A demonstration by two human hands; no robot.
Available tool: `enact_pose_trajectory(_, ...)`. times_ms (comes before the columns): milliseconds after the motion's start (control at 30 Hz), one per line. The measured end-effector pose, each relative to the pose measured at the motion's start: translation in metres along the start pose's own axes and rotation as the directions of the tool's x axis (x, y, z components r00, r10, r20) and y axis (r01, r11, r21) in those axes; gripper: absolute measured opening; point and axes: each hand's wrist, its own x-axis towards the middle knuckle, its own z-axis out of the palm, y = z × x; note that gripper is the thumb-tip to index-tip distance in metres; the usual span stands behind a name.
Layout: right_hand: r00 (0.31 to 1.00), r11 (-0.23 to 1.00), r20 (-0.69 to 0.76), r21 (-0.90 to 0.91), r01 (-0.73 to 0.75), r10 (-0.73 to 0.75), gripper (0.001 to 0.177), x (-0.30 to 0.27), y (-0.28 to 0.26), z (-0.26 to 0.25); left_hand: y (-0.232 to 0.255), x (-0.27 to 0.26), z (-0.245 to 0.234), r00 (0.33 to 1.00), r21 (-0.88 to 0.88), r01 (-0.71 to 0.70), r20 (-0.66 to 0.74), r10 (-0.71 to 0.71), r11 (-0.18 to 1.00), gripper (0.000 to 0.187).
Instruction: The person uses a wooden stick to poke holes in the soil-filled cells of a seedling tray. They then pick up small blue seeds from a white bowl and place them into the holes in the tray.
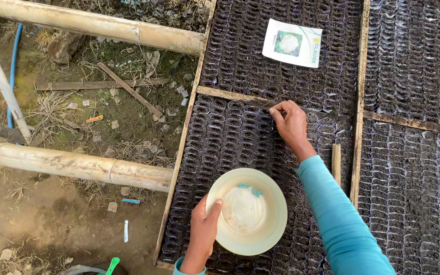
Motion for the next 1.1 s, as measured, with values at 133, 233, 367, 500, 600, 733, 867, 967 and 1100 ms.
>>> enact_pose_trajectory(133,0.999,0.999,0.036,0.028,0.039,-0.04,0.015,-0.006,-0.01,-0.009,0.01,0.004,0.007,0.998,-0.005,-0.056,0.023,0.056,0.998,0.04)
enact_pose_trajectory(233,0.992,0.995,0.082,-0.01,0.097,-0.096,0.014,-0.011,-0.011,-0.008,0.008,0.011,0.009,0.998,0.002,-0.064,0.014,0.064,0.998,0.04)
enact_pose_trajectory(367,0.995,0.997,0.088,-0.057,0.055,-0.05,0.015,-0.014,-0.013,-0.008,0.004,0.02,0.013,0.992,-0.003,-0.123,0.003,0.123,0.992,0.037)
enact_pose_trajectory(500,0.997,0.999,0.066,-0.025,0.044,-0.042,0.015,-0.019,-0.019,-0.019,0.004,0.025,0.017,0.991,-0.01,-0.135,0.013,0.135,0.991,0.036)
enact_pose_trajectory(600,0.993,0.993,0.024,0.037,0.113,-0.114,0.019,-0.036,-0.05,-0.052,0.004,0.029,0.021,0.986,-0.011,-0.166,0.019,0.166,0.986,0.035)
enact_pose_trajectory(733,0.95,0.95,0.152,0.198,0.24,-0.272,0.01,-0.077,-0.1,-0.099,0.001,0.036,0.025,0.983,0.014,-0.183,0.015,0.183,0.983,0.034)
enact_pose_trajectory(867,0.816,0.902,0.471,-0.093,0.422,-0.334,0.015,-0.106,-0.107,-0.105,0.002,0.04,0.03,0.98,0.029,-0.2,0.012,0.2,0.979,0.034)
enact_pose_trajectory(967,0.773,0.816,0.539,-0.244,0.524,-0.335,0.018,-0.112,-0.096,-0.096,0.004,0.044,0.033,0.979,0.034,-0.204,0.017,0.203,0.978,0.033)
enact_pose_trajectory(1100,0.716,0.717,0.522,-0.254,0.649,-0.464,0.018,-0.11,-0.089,-0.09,0.011,0.043,0.037,0.978,0.035,-0.207,0.028,0.206,0.978,0.033)
